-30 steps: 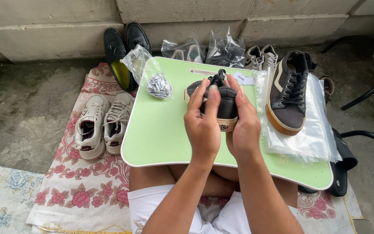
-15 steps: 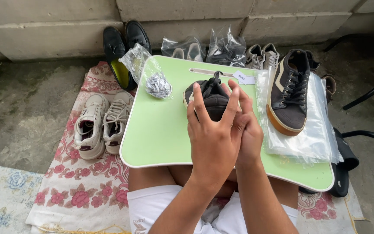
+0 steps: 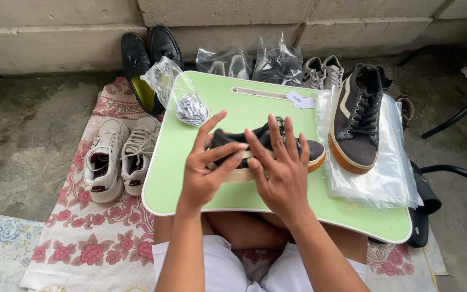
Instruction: The person rubs their hands along the sides and back of a black sneaker, turns it over, and then places it next to a second sneaker on a green table.
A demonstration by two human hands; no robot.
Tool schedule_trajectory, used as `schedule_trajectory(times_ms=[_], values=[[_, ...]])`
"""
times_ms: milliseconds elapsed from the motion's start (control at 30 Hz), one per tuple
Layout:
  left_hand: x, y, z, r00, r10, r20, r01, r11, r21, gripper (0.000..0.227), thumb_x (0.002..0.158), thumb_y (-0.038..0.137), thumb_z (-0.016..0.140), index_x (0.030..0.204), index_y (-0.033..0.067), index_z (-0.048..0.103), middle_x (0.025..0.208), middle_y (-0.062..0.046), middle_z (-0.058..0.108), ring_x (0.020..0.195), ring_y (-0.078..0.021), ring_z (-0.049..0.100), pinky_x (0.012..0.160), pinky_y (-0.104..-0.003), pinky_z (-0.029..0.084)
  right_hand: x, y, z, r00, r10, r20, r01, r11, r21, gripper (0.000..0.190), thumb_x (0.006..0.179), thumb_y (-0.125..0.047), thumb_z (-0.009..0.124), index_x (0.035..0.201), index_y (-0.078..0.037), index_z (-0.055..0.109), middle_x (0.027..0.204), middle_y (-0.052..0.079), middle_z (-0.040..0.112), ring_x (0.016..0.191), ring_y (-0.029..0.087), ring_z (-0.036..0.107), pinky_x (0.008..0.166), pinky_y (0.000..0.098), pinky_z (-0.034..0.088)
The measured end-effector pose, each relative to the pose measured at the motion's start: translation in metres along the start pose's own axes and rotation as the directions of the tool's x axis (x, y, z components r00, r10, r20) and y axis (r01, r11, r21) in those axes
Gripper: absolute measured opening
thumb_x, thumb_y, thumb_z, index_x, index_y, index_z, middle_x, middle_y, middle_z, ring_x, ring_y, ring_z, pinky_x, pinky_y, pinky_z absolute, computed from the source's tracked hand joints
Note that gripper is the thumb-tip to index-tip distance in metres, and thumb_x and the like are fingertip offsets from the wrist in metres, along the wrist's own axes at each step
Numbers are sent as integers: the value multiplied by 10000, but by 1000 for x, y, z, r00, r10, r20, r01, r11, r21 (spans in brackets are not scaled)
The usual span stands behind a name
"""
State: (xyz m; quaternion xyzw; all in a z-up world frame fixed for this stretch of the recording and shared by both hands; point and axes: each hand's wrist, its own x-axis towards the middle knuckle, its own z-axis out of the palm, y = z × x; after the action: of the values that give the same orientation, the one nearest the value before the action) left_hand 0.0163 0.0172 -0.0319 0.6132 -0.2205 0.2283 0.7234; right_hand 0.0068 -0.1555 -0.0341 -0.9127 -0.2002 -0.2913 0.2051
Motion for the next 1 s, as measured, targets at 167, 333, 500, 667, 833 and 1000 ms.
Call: schedule_trajectory(times_ms=[167,333,500,667,833,1000], values=[[-14,-35,-33,995,-90,49,96,986,-134,230,855,11,761,1078,70,773,1515,-209,483,1185,-262,649,1066,-405,517,-5,22,14,998,-65,-1,64,984,-167,518,1049,-599,332,1509,-424,494,1638,98,374,1482,379,367,1145,546,265],[-18,-49,-50,991,-127,44,132,981,-144,229,874,-3,732,1095,45,766,1463,-236,525,1205,-288,642,1085,-419,495,-10,51,15,999,-8,-47,-7,948,-318,564,998,-679,427,1465,-400,575,1489,148,567,1296,375,591,1075,543,353],[-9,-12,-35,986,-165,-23,166,969,183,278,975,105,639,1242,113,715,1517,-199,483,1341,-286,537,1166,-448,390,-15,74,24,989,142,-48,-149,958,-244,507,993,-632,559,1388,-339,684,983,57,751,1032,274,722,986,453,436],[-23,-27,22,985,147,91,-156,523,838,340,968,192,618,1299,204,696,1549,-146,466,1481,-387,331,1165,-634,173,-10,58,31,992,99,-76,-121,917,-381,417,1024,-546,508,1346,-366,703,912,31,742,993,239,710,984,479,404],[-35,-37,41,979,31,201,-201,307,930,486,1073,520,319,1538,403,399,1666,43,306,1566,-256,180,1225,-610,28,-11,68,34,995,84,-48,-96,915,-391,385,1005,-447,529,1349,-399,692,888,13,732,989,221,702,976,464,407],[-27,-32,7,998,-42,-39,48,239,970,519,1077,520,334,1571,375,392,1694,-70,215,1536,-426,184,1148,-688,239,-6,61,29,994,107,-34,-112,933,-342,401,1050,-523,470,1321,-366,719,893,43,752,959,230,716,978,452,415]])
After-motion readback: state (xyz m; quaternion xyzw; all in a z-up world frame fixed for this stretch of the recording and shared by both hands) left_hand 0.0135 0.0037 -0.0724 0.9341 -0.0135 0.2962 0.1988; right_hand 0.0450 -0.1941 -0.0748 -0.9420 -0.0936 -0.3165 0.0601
